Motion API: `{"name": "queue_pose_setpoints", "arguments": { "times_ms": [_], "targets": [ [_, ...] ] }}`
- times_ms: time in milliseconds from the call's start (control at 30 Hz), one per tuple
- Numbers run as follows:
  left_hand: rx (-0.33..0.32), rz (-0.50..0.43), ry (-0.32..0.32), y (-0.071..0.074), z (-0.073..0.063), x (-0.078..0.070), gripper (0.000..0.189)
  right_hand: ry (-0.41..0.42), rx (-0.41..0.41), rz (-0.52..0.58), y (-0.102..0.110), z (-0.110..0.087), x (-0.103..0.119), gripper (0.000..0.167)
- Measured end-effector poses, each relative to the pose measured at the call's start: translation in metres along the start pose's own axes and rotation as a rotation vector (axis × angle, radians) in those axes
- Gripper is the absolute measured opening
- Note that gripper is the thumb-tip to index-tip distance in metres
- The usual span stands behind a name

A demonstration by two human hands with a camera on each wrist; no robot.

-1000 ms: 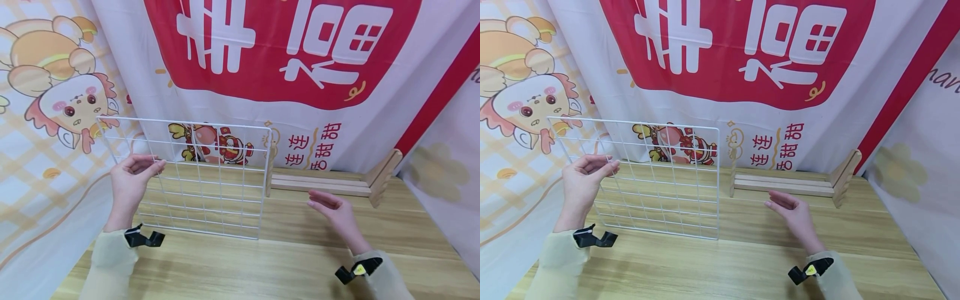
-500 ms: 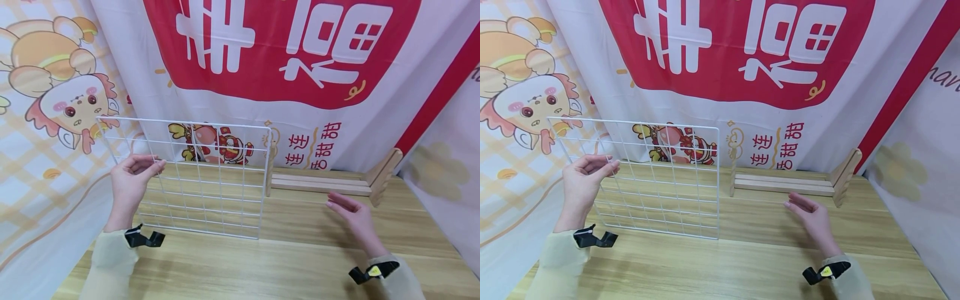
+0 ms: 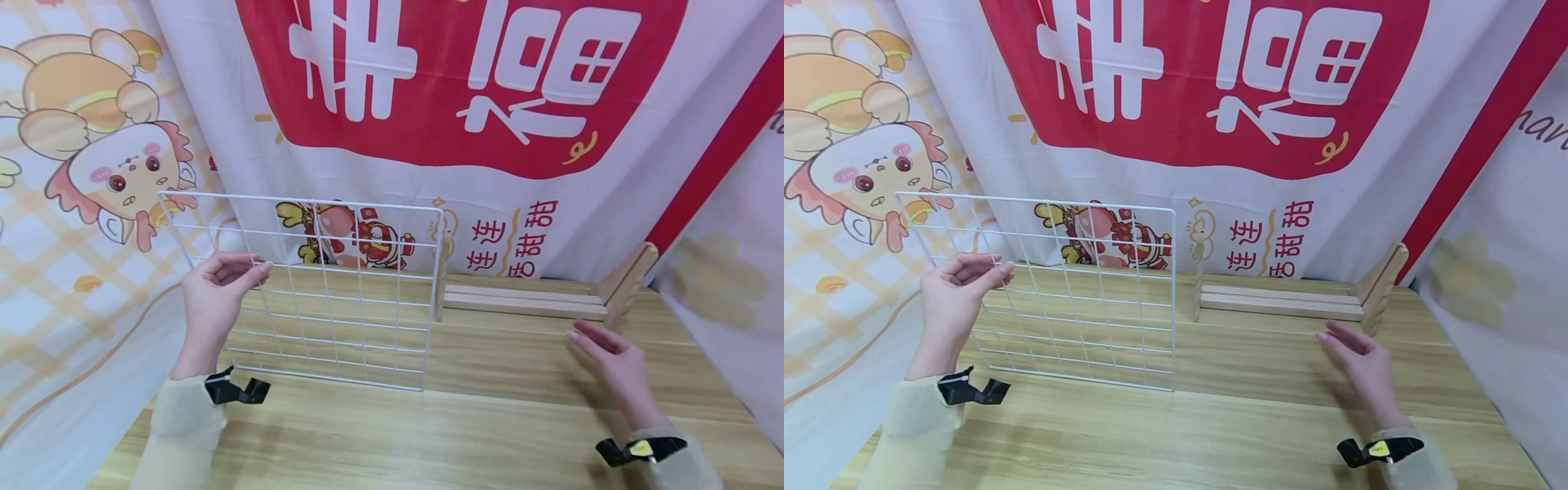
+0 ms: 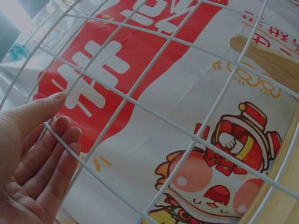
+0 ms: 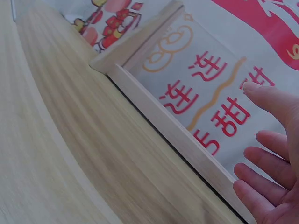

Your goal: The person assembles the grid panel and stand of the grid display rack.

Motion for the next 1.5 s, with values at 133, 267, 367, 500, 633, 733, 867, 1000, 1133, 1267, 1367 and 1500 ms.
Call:
{"name": "queue_pose_setpoints", "arguments": {
  "times_ms": [133, 267, 367, 500, 633, 733, 867, 1000, 1133, 1267, 1367, 1500],
  "targets": [
    [-0.002, -0.013, -0.002, 0.000, 0.000, 0.000, 0.030, -0.031, -0.039, 0.033, 0.019, 0.002, -0.005, 0.055],
    [-0.005, -0.022, -0.001, 0.001, 0.000, -0.001, 0.029, -0.063, -0.097, 0.156, 0.038, 0.003, -0.011, 0.054],
    [-0.005, -0.027, 0.002, 0.001, -0.001, 0.000, 0.028, -0.100, -0.146, 0.256, 0.050, 0.004, -0.015, 0.056],
    [0.001, -0.041, 0.012, 0.002, -0.001, 0.001, 0.028, -0.128, -0.182, 0.316, 0.063, 0.006, -0.018, 0.059],
    [0.000, -0.063, 0.020, 0.004, -0.001, 0.001, 0.028, -0.122, -0.201, 0.372, 0.072, 0.010, -0.017, 0.060],
    [-0.002, -0.070, 0.020, 0.005, -0.002, 0.001, 0.029, -0.120, -0.211, 0.400, 0.077, 0.012, -0.017, 0.062],
    [-0.003, -0.081, 0.011, 0.005, -0.003, -0.001, 0.029, -0.124, -0.227, 0.395, 0.084, 0.016, -0.017, 0.068],
    [-0.008, -0.109, -0.005, 0.006, -0.004, -0.001, 0.028, -0.101, -0.269, 0.388, 0.093, 0.023, -0.012, 0.066],
    [-0.016, -0.111, -0.008, 0.008, -0.005, -0.001, 0.027, -0.093, -0.286, 0.375, 0.099, 0.031, -0.007, 0.066],
    [-0.023, -0.096, 0.000, 0.010, -0.005, 0.000, 0.028, -0.141, -0.273, 0.315, 0.100, 0.040, -0.008, 0.072],
    [-0.025, -0.100, -0.004, 0.010, -0.006, -0.001, 0.028, -0.164, -0.257, 0.316, 0.100, 0.047, -0.007, 0.076],
    [-0.026, -0.111, -0.010, 0.010, -0.007, -0.001, 0.027, -0.175, -0.246, 0.335, 0.100, 0.056, -0.005, 0.079]
  ]
}}
Point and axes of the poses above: each hand's wrist, its own z-axis towards the middle knuckle, its own y-axis out of the back of the hand, x = y × z, the point moved 8 cm from there along z, towards the middle knuckle, and after that the axes turned 2 degrees about -y, right-handed, at the moved point
